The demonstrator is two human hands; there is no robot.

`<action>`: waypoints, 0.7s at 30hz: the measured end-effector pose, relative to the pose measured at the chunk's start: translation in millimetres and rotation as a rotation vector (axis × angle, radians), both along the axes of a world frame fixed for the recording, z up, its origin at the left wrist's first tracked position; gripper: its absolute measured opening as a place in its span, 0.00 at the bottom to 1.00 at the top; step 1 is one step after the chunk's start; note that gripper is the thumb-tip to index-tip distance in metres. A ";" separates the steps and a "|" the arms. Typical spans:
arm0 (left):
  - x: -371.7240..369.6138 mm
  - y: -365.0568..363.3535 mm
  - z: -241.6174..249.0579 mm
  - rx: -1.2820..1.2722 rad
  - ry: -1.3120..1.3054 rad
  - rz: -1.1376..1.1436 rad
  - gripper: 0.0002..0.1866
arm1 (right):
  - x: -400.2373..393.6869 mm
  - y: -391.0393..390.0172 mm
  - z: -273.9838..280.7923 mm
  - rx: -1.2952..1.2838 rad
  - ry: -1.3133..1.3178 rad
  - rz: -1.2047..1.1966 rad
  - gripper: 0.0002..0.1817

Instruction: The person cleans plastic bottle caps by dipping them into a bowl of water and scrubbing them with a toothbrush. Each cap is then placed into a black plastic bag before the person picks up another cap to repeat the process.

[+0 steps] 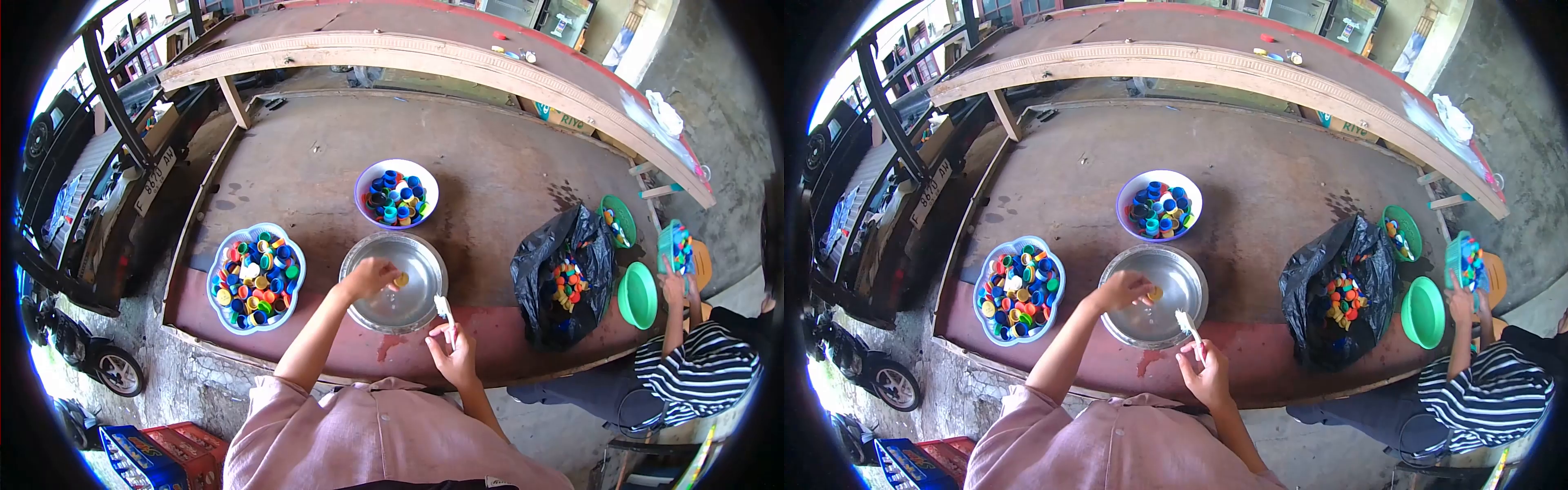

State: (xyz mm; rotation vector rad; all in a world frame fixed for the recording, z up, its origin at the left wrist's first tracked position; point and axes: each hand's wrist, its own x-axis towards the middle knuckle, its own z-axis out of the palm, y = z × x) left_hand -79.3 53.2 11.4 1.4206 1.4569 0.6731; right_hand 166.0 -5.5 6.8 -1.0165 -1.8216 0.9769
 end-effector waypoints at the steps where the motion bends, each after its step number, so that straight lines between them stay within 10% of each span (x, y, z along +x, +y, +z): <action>1: -0.7 -0.2 18.8 0.030 -0.083 0.022 0.13 | 0.0 0.6 -0.2 0.001 0.000 -0.004 0.10; 5: 3.8 -2.4 54.7 0.188 -0.328 0.117 0.14 | 1.4 2.0 -2.3 0.064 0.020 -0.012 0.09; 8: 8.0 5.9 -5.5 0.049 -0.745 0.213 0.14 | 3.1 1.8 -5.9 0.069 0.031 -0.026 0.09; 9: 6.3 3.4 -28.2 0.104 -0.177 0.175 0.13 | 2.9 0.6 -5.3 0.043 0.041 -0.021 0.09; 12: 7.5 -0.9 -35.5 0.250 0.270 0.121 0.13 | 4.2 3.1 -4.9 0.052 0.054 -0.031 0.09; 20: 8.0 5.2 2.7 0.187 -0.422 0.149 0.12 | 9.0 5.5 -10.1 -0.030 -0.023 -0.101 0.12; 21: 4.5 3.6 -18.0 0.226 0.068 0.126 0.13 | 4.6 6.1 -15.0 -0.047 -0.007 -0.178 0.13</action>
